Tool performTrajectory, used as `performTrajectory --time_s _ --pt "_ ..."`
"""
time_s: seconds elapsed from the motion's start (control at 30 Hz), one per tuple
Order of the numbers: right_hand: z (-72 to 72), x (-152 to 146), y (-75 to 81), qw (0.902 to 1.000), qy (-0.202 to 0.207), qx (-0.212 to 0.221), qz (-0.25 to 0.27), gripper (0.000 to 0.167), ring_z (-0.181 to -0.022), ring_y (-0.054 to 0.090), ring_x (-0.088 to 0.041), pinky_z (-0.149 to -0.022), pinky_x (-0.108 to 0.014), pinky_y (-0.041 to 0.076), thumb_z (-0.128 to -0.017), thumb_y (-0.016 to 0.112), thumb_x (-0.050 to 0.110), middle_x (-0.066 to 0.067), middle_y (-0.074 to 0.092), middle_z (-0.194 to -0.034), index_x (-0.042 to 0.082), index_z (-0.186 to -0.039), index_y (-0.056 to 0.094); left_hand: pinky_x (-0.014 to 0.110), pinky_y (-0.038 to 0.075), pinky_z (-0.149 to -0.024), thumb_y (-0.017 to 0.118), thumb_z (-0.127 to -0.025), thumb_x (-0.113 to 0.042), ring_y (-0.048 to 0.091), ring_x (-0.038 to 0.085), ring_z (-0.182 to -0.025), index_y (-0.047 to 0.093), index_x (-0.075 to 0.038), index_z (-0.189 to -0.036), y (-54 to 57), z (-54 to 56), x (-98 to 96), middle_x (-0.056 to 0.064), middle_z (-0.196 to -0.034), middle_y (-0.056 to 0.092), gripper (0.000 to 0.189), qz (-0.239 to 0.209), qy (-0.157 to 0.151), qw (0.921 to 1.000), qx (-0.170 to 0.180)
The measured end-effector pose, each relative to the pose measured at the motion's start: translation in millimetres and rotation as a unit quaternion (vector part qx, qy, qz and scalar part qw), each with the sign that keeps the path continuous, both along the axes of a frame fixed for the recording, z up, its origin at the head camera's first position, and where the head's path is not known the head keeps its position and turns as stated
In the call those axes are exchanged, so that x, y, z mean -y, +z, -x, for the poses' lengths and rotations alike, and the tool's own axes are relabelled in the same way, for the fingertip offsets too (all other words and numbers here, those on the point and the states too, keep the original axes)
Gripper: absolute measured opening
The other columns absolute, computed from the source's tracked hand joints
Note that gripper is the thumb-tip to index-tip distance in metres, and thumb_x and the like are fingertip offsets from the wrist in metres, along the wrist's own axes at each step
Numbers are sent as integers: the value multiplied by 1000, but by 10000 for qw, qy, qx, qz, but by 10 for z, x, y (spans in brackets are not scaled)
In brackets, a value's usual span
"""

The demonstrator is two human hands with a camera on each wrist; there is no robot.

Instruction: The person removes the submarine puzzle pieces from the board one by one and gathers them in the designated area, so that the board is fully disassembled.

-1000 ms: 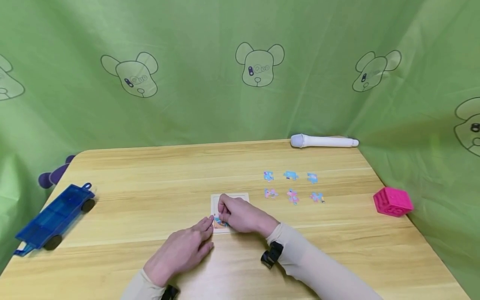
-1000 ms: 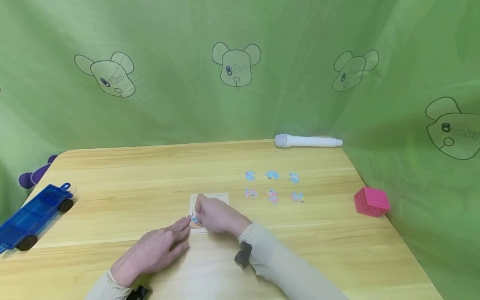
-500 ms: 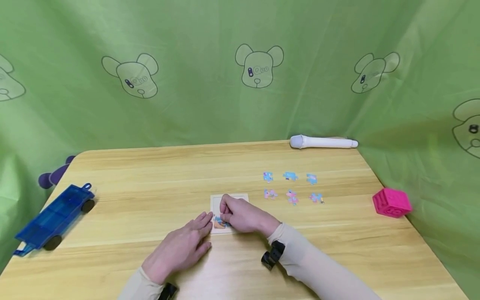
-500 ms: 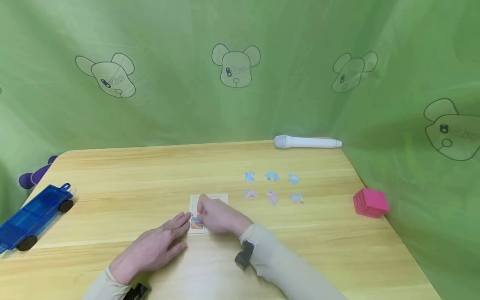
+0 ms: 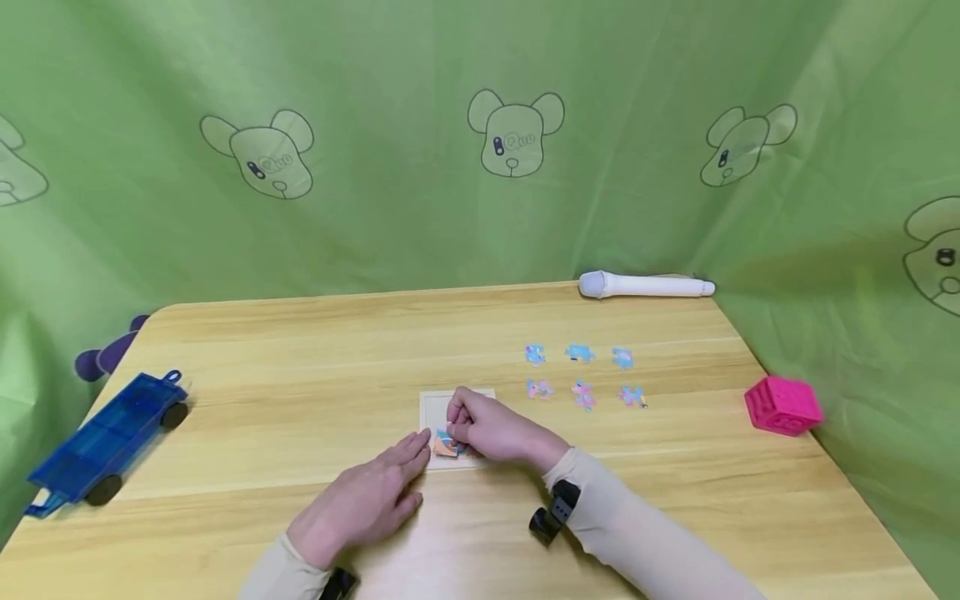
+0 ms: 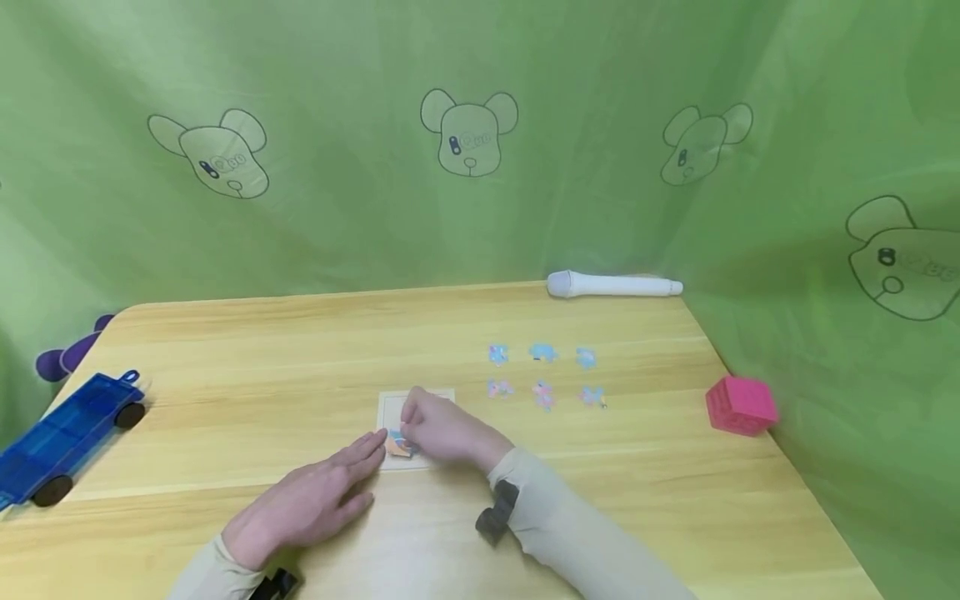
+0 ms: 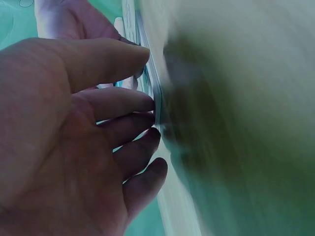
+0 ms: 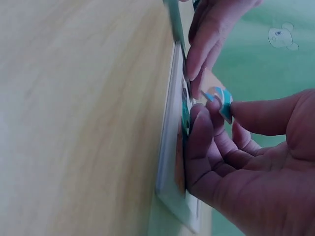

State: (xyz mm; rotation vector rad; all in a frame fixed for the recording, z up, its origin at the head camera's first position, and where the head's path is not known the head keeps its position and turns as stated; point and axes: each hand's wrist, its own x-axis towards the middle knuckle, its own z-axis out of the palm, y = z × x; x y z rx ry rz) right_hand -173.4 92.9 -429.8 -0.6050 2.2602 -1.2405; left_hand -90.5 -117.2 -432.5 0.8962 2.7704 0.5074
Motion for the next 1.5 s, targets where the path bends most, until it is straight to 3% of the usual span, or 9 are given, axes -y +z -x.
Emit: performTrajectory --time_s 0.13,0.4,0.6,0.87,0.97,1.23,1.5 --pt "2 -100 16 9989 -92 264 375 5 -66 56 -18 -57 -27 50 -96 58 1 -7 56 -80 1 -98 53 46 34 -110 60 -97 -22 32 31 -141 44 5 -144 -5 -11 1 15 -156 30 55 -1 12 10000 -1" --pt "66 -453 87 9983 -277 -156 494 6 -75 61 -25 -68 -40 54 -95 60 2 -11 60 -83 -2 -99 57 47 35 -110 61 -97 -21 32 31 -141 44 7 -143 15 -39 33 16 -156 29 56 -38 174 9998 -33" --pt "116 -717 89 9978 -592 -99 273 6 -73 63 -25 -69 -36 57 -94 60 -2 -14 59 -84 -4 -99 58 47 36 -109 61 -97 -21 35 32 -139 45 8 -142 19 -83 58 16 -156 30 56 -91 301 9995 -77" --pt "186 -970 37 9918 -1107 -340 -534 7 -66 62 -22 -62 -33 57 -92 57 -9 -11 57 -79 -2 -94 58 47 38 -108 62 -97 -23 37 32 -138 47 8 -140 17 -105 55 16 -155 33 56 -46 323 9993 -195" --pt "206 -1012 20 9912 -1080 -335 -694 8 -65 61 -21 -61 -33 56 -92 59 -9 -10 57 -78 -1 -93 58 47 36 -109 64 -95 -23 37 32 -138 47 10 -140 24 -114 46 18 -155 32 58 74 328 9992 -225" --pt "244 -1012 21 9830 -772 -840 -1440 10 -71 52 -17 -64 -30 46 -90 65 -3 -4 56 -78 5 -90 60 45 34 -111 66 -94 -26 34 31 -140 46 9 -141 49 -133 39 17 -156 30 61 218 436 9987 -145" --pt "241 -1026 44 9812 -496 -847 -1660 11 -73 51 -17 -65 -32 45 -88 63 -5 -3 56 -80 5 -88 60 46 33 -111 65 -95 -26 34 32 -140 44 9 -142 38 -134 36 16 -157 29 62 157 500 9986 -8"
